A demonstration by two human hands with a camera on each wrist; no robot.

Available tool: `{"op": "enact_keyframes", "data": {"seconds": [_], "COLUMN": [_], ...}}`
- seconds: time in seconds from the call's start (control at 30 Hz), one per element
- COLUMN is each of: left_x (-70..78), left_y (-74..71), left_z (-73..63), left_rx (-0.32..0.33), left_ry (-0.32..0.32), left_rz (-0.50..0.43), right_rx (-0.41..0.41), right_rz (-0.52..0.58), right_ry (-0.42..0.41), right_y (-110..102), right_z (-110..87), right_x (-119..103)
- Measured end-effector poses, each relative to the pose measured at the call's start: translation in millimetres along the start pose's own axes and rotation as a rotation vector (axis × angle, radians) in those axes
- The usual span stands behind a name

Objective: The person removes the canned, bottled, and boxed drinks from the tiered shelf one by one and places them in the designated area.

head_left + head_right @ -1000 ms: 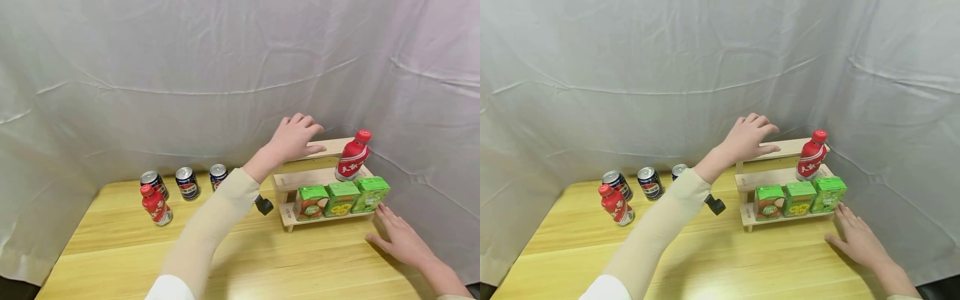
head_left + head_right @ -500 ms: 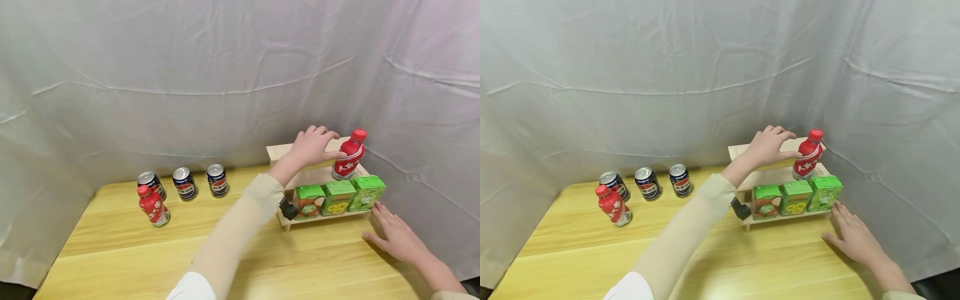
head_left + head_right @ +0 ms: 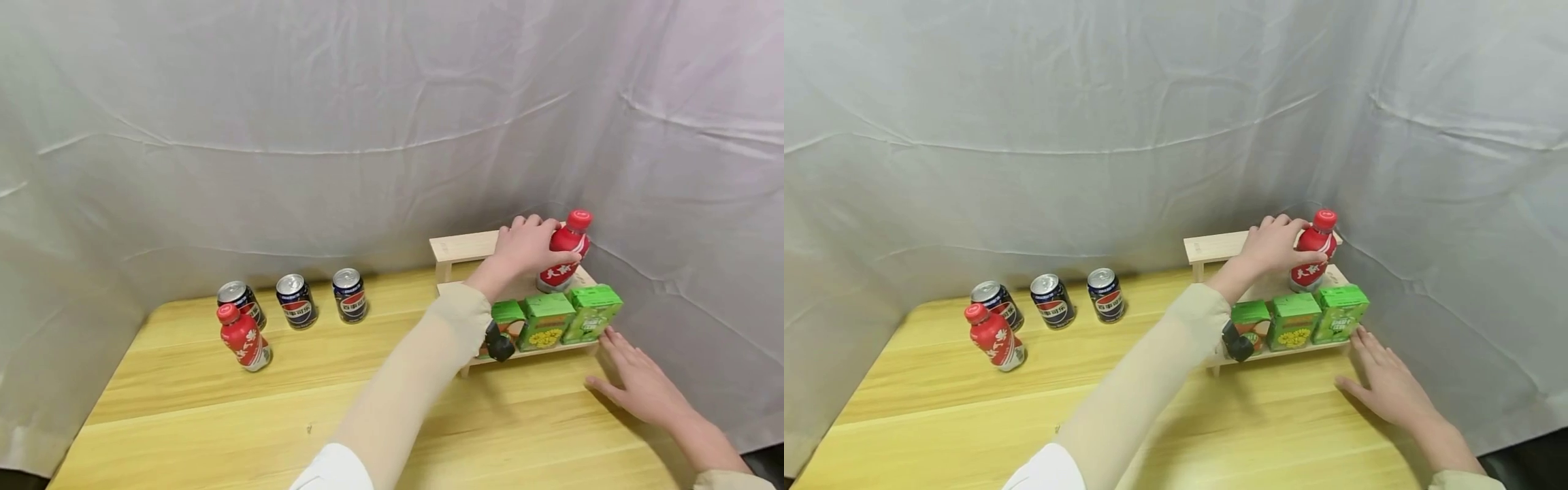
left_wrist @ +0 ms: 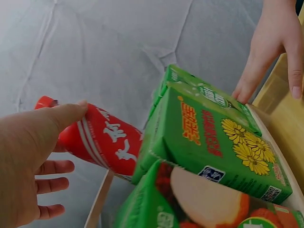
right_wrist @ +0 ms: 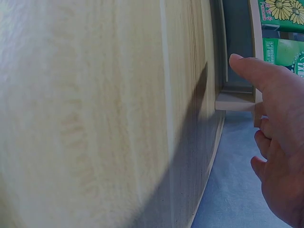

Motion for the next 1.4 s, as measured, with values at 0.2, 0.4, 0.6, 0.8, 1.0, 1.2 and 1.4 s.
{"op": "enact_keyframes", "data": {"seconds": [0.2, 0.4, 0.6, 0.8, 1.0, 1.2, 1.4], "left_x": [3.2, 4.8, 2.8, 1.5, -0.1, -6.6, -17.6], "left_y": [7.2, 9.8, 7.5, 4.7, 3.5, -0.5, -8.1], "left_z": [1.3, 2.2, 2.8, 2.9, -0.3, -4.6, -10.4], "left_rx": [0.005, 0.014, 0.024, 0.031, 0.018, 0.024, 0.038], "left_ry": [-0.031, -0.033, -0.024, -0.02, -0.016, -0.004, 0.039], "left_rz": [-0.017, 0.013, -0.003, -0.023, -0.05, -0.024, 0.042], "right_rx": [0.005, -0.002, -0.003, 0.008, 0.008, 0.002, -0.001], "right_rz": [-0.004, 0.0, 0.003, -0.003, -0.001, 0.008, 0.007], "right_ry": [-0.001, 0.001, -0.001, -0.006, -0.001, 0.006, 0.009], "right_y": [1, 3, 4, 4, 5, 7, 7], "right_z": [-0.4, 0.3, 1.5, 2.4, 1.9, 2.7, 3.4], "right_x": [0, 2, 2, 2, 1, 0, -1]}}
Point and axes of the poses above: each hand's wrist, its own z-axis towards the middle knuckle, its own y-axis out of the palm, x = y × z, the point moved 4 cm from there along z, towards the middle knuckle, and after that the axes turned 5 degrees about x, right-handed, at the moved point
